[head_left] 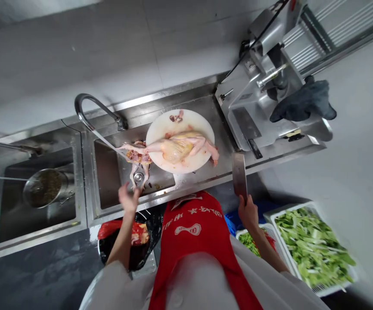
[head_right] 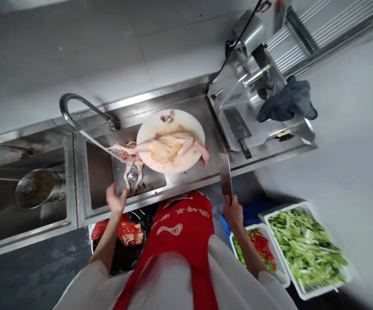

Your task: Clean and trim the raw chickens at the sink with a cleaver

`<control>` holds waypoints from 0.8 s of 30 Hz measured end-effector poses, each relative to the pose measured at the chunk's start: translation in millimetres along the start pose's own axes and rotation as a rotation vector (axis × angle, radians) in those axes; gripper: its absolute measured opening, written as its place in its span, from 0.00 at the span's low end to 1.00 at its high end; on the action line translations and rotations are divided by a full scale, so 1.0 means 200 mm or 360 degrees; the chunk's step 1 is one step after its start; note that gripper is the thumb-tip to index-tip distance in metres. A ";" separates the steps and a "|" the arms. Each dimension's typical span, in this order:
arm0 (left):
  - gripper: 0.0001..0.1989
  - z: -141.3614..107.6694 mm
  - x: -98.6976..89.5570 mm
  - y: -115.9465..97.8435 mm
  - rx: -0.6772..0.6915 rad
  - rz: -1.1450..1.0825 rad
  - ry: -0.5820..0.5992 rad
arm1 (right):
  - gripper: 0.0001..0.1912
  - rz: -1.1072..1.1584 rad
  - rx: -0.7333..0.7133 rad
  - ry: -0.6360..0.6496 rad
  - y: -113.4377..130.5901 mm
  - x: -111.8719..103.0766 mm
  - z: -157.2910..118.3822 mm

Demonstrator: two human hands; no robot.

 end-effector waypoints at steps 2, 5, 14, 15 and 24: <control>0.31 0.20 0.41 -0.33 0.0473 0.0201 0.0397 | 0.13 0.0055 -0.0056 -0.0001 -0.02 0.02 0.03; 0.42 0.50 0.87 -0.65 0.0723 0.0635 0.0831 | 0.14 0.0152 -0.0141 -0.0017 -0.03 0.04 0.07; 0.28 0.92 0.98 -0.69 0.0556 0.1334 0.1137 | 0.12 0.0364 -0.0092 0.0079 0.07 0.12 0.07; 0.29 0.94 0.95 -0.69 0.0573 0.1382 0.1112 | 0.12 0.0378 -0.0079 0.0092 0.08 0.13 0.07; 0.22 1.18 0.76 -0.74 0.0668 0.1495 0.0843 | 0.12 0.0359 -0.0060 0.0092 0.13 0.11 0.11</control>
Point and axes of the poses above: each hand's wrist, its own z-axis towards the middle knuckle, its own x-axis out of the palm, y = z × x, the point moved 9 cm from there along z, towards the middle knuckle, and after that the axes turned 13 degrees about -z, right-handed, at the moved point
